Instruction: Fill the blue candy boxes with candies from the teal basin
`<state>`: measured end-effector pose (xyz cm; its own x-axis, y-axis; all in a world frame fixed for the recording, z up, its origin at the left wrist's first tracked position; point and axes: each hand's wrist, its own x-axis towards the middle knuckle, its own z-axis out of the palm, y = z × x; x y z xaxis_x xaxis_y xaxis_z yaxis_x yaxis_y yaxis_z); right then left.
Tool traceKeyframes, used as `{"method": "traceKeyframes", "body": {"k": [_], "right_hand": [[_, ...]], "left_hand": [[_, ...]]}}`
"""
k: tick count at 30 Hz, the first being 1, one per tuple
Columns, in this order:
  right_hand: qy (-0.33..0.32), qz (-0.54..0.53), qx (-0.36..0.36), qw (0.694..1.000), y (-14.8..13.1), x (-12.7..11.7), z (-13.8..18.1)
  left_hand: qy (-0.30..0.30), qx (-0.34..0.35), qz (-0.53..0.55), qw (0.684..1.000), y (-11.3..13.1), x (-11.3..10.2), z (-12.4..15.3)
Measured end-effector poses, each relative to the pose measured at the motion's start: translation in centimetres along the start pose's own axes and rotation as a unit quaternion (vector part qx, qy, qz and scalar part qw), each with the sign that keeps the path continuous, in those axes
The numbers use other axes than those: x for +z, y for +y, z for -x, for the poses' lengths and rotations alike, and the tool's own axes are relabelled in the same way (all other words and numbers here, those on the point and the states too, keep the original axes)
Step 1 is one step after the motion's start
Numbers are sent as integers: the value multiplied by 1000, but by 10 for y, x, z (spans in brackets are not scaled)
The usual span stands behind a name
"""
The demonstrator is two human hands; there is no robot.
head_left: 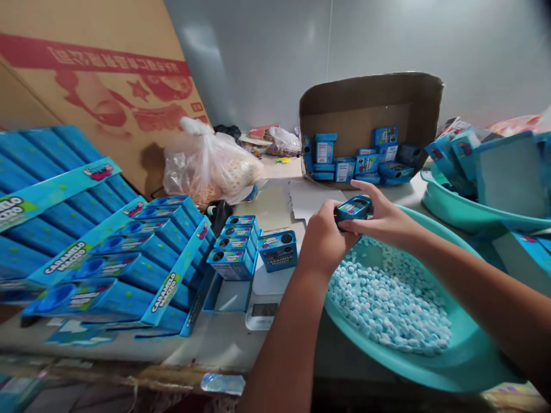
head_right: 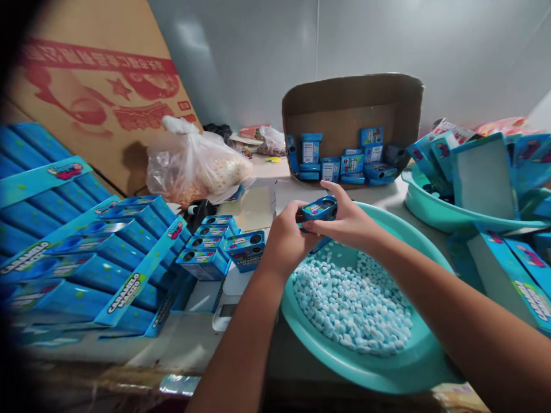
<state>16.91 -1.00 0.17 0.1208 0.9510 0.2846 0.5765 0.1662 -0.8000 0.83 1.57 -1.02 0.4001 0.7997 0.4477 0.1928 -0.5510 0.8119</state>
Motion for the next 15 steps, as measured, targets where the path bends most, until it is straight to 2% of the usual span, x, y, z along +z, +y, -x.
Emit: {"method": "traceKeyframes", "body": {"k": [3, 5, 7, 9, 11, 13, 15], "right_hand": [[49, -14, -9, 999, 6, 3, 2], [69, -27, -7, 997, 13, 3, 6], [76, -30, -5, 997, 19, -1, 11], [80, -20, -11, 997, 23, -5, 16], [87, -13, -9, 996, 25, -10, 19], [99, -11, 15, 995, 22, -14, 18], [100, -23, 42, 994, 15, -15, 13]], "left_hand": [[2, 6, -37, 999, 13, -15, 6], [-20, 7, -123, 992, 21, -41, 14], [-56, -25, -211, 976, 23, -73, 23], [-83, -65, -250, 963, 15, -104, 29], [-107, -97, -322, 936, 0, -124, 32], [-132, -113, -392, 903, -17, -131, 33], [-157, -111, -415, 889, -28, -131, 33]]}}
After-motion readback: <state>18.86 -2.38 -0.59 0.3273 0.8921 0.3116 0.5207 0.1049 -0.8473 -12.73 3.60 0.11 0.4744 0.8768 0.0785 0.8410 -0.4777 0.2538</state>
